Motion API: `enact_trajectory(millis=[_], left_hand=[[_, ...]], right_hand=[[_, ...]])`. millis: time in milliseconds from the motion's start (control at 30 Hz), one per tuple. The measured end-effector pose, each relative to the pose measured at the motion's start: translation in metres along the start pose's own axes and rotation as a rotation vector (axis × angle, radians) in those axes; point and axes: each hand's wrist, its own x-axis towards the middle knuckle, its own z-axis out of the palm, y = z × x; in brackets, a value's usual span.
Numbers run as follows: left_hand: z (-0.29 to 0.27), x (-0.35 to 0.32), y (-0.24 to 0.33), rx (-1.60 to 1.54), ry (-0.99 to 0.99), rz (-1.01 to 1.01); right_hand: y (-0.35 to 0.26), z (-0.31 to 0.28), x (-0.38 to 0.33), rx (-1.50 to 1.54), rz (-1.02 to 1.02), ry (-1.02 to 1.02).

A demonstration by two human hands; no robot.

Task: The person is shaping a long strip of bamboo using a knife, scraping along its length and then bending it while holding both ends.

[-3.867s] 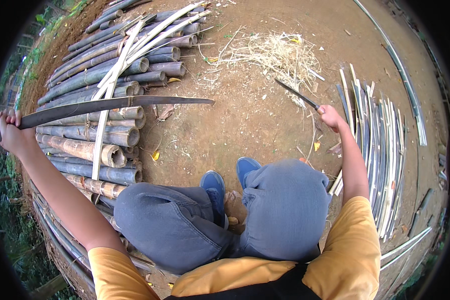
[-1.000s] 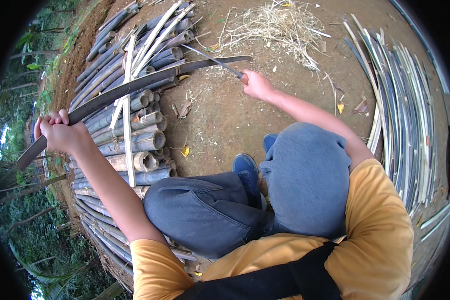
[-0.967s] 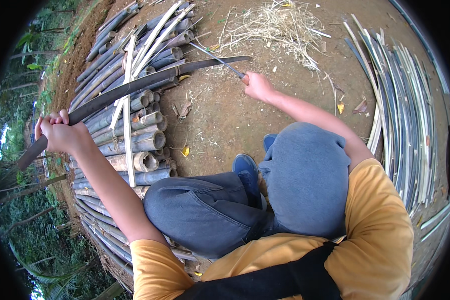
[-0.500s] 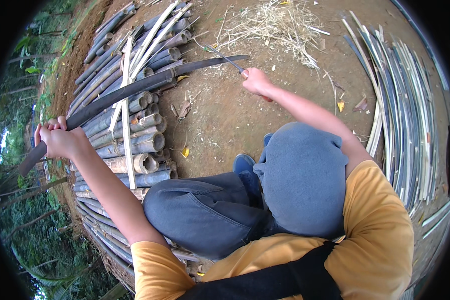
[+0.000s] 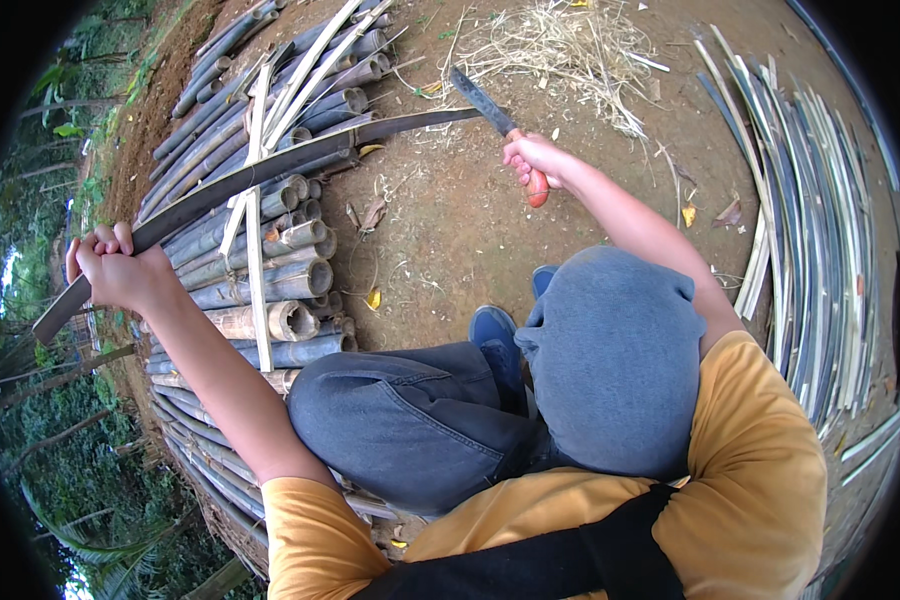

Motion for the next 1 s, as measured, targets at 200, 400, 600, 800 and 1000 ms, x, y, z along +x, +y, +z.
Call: enact_trajectory(millis=[200,400,600,800,1000], left_hand=[[0.004,-0.003,0.008,0.031,0.042,0.004],[0.013,-0.010,0.003,-0.052,0.039,0.008],[0.012,-0.008,0.015,-0.022,0.032,0.036],[0.014,-0.009,0.008,-0.043,0.021,0.033],[0.014,-0.009,0.013,-0.051,0.015,0.035]], right_hand=[[-0.002,0.015,-0.007,-0.331,-0.105,0.125],[0.001,0.005,-0.011,0.035,0.055,-0.051],[-0.002,0.029,-0.016,0.267,0.126,-0.245],[0.007,0.007,-0.009,0.407,0.157,-0.392],[0.012,0.008,-0.005,0.725,0.265,-0.594]])
